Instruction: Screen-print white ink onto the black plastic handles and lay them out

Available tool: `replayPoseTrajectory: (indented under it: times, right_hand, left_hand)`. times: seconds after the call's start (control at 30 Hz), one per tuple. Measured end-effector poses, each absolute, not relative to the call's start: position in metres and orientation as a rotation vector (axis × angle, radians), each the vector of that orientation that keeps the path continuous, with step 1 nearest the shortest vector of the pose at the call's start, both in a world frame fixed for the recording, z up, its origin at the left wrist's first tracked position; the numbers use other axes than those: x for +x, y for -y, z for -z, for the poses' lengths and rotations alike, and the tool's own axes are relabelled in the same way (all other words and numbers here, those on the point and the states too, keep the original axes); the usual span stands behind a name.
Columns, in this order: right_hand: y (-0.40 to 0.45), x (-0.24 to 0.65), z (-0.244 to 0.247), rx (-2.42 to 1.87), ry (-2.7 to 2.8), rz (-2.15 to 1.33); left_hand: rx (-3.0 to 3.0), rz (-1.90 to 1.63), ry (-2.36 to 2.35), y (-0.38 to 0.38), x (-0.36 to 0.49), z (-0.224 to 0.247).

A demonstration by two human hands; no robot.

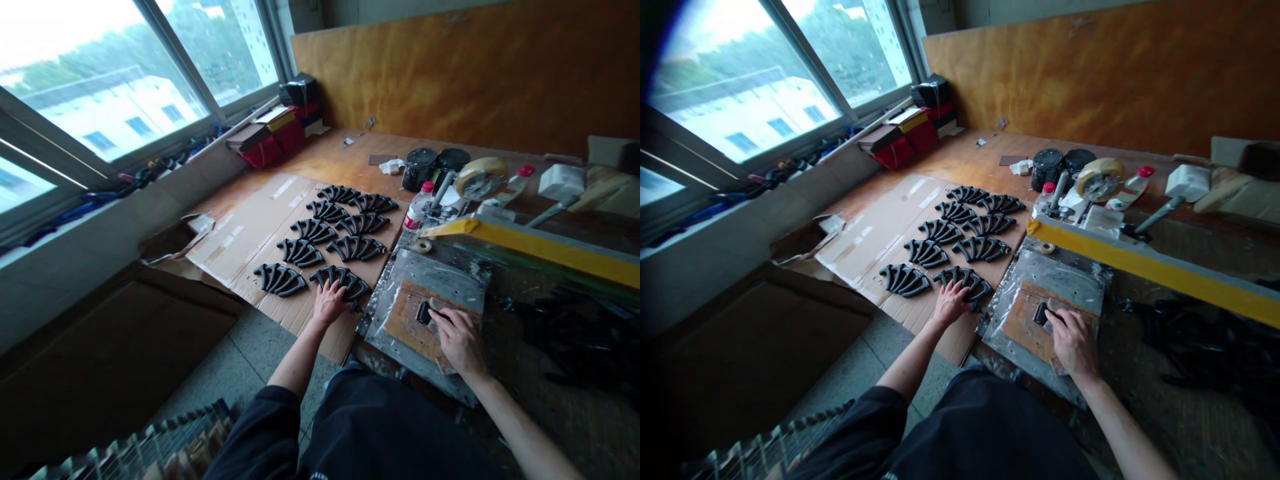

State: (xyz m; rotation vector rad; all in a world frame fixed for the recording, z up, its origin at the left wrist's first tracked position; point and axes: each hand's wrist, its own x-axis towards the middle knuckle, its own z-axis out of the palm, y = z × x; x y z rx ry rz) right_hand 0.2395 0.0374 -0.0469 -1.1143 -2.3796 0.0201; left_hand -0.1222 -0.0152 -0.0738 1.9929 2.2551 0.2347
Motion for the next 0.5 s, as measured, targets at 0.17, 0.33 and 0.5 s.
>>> replayPoseTrajectory:
  times: [0.17,0.33,0.5]
  right_hand:
    - [-0.041,0.232,0.040,-1.123,2.366,-0.047]
    - [-0.043,0.225,0.036,-1.169,2.375,-0.050]
    - [-0.040,0.227,0.038,-1.159,2.381,-0.065]
  left_hand:
    - [2.018,-0.266,-2.217,0.014,-0.129,0.080]
    - [2.018,-0.311,-2.209,0.016,-0.129,0.082]
    - [2.030,-0.309,-2.197,0.007,-0.136,0.080]
